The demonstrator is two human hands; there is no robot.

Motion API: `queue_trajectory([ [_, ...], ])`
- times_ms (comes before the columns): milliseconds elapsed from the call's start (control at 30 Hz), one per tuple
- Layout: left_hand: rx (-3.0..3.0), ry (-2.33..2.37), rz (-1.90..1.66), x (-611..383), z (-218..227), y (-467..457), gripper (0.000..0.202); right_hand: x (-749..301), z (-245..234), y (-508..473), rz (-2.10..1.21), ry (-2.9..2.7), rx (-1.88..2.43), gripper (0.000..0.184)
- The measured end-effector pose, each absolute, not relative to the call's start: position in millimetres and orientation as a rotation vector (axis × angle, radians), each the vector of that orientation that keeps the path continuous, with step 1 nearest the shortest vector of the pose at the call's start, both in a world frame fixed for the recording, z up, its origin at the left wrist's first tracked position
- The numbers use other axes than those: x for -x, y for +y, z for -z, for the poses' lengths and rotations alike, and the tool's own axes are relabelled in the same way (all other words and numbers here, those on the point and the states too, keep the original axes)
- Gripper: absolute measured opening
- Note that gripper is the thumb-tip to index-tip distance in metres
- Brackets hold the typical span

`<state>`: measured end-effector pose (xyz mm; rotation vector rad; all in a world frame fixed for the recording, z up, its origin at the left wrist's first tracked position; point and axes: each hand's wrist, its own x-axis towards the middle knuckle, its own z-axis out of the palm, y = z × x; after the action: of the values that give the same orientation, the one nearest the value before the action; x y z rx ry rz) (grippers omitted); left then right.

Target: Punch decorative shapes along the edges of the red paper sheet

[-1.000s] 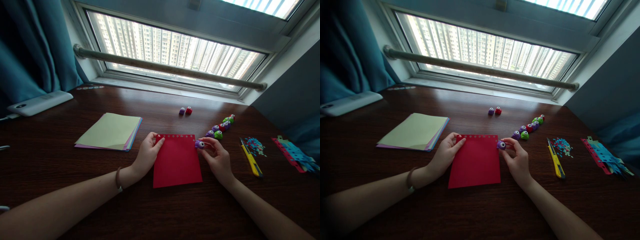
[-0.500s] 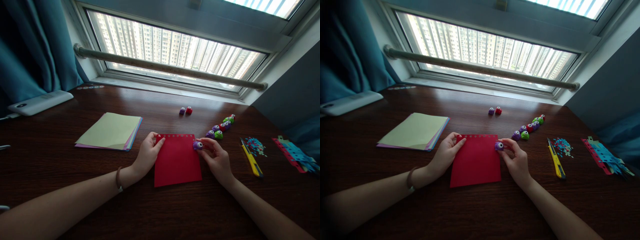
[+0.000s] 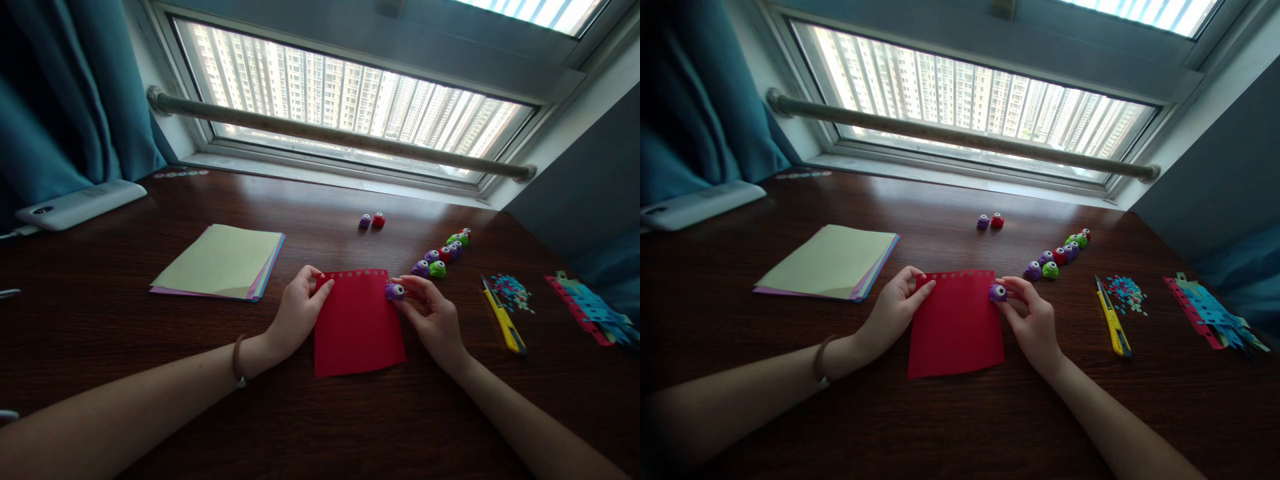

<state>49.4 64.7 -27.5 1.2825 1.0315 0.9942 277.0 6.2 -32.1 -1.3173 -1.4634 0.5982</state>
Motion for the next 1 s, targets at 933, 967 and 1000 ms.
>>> queue_trajectory([
  [933, -1.956, 1.418, -0.975, -46.0, 31.9, 71.0, 0.015, -280.5, 37.6, 9.7, -0.655, -1.55, 1.484, 0.041],
  [967, -1.96, 1.421, -0.97, -46.0, 32.0, 71.1, 0.015, -280.7, 37.3, 9.8, -0.647, -1.557, 1.493, 0.042],
  [1000, -1.964, 1.423, -0.964, -45.9, 31.9, 71.2, 0.014, -280.8, 36.9, 9.9, -0.639, -1.563, 1.5, 0.042],
])
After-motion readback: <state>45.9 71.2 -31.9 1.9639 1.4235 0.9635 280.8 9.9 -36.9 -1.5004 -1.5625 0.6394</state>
